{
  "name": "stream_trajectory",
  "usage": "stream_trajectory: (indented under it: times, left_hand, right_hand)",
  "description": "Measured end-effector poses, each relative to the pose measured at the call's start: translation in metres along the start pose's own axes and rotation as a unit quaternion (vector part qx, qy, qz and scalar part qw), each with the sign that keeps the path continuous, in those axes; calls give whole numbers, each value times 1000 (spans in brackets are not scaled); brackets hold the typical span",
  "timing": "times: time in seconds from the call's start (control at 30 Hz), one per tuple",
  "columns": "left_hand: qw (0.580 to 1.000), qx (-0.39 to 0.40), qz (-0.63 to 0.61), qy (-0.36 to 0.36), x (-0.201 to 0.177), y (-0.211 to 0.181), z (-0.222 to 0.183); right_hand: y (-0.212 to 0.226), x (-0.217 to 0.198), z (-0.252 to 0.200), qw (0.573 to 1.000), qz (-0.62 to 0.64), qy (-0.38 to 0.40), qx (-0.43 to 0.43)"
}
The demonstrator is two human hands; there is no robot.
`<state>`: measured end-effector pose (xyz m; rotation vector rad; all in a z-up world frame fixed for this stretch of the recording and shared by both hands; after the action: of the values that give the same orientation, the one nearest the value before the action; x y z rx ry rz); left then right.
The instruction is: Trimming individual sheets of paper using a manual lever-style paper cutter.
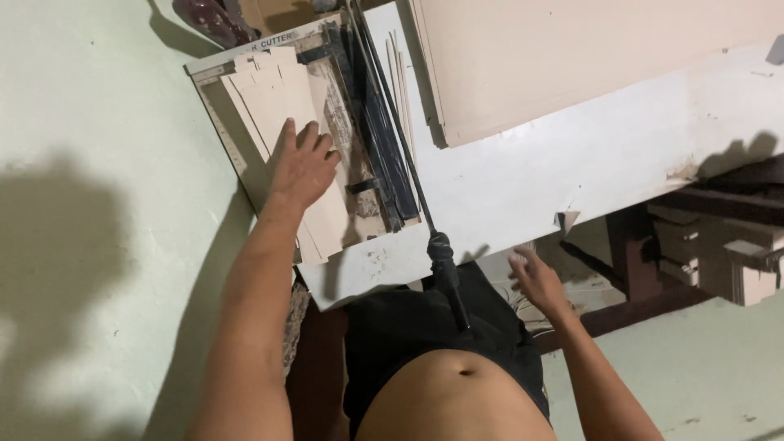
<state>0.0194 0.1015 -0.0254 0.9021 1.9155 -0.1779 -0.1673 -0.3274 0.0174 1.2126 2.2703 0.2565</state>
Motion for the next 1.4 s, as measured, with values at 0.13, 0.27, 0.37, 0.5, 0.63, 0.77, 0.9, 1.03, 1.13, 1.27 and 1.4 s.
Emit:
stream_trajectory:
  times: [0.13,0.27,0.37,0.5,0.63,0.77,0.9,1.03,1.13,1.27,1.4]
  left_hand:
    - [997,-57,-57,-11,-9,-11,3]
    - [899,-253,-261,-242,-40,-19,28]
    - [849,-210,-322,-362,-83,-37,72]
    - [841,-211,-407,-287,-114,-83,143]
    - [802,-236,-549,-8,-75,-132,223]
    - [772,-281,-566,70,-67,-153,238]
    - [763,-322,-557,64,-85,-144,234]
    - [741,-337,-576,78,-99,-133,228]
    - [732,-347,-582,75,-112,-129,220]
    - [691,-374,-619,-3,-125,-114,203]
    - [633,-333,-660,-232,-157,-52,148]
  right_hand:
    - [-12,12,-30,992,88,-31,87]
    - [6,18,-31,976,189,-68,87]
    - [35,7,2,966,250,-70,4]
    - [104,-28,69,942,310,-89,-87]
    - [133,-54,171,855,506,-67,-85]
    - [138,-70,220,807,585,-73,34]
    - [141,-77,232,782,616,-66,66]
    - [139,-79,245,690,708,-68,137]
    - [142,-85,241,696,707,-46,118]
    - [138,-95,261,716,697,-9,33]
    - [124,-112,245,717,696,-33,-30]
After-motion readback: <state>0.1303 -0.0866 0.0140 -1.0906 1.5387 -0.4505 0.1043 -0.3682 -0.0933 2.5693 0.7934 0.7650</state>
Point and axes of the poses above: each hand's wrist, its own z-axis towards the middle knuckle, its own x-axis out of the palm, y = z × x, the point moved 3 cm from there along z, towards the middle knuckle, and after that the axes turned 12 degrees about z, right-handed, at the moved point
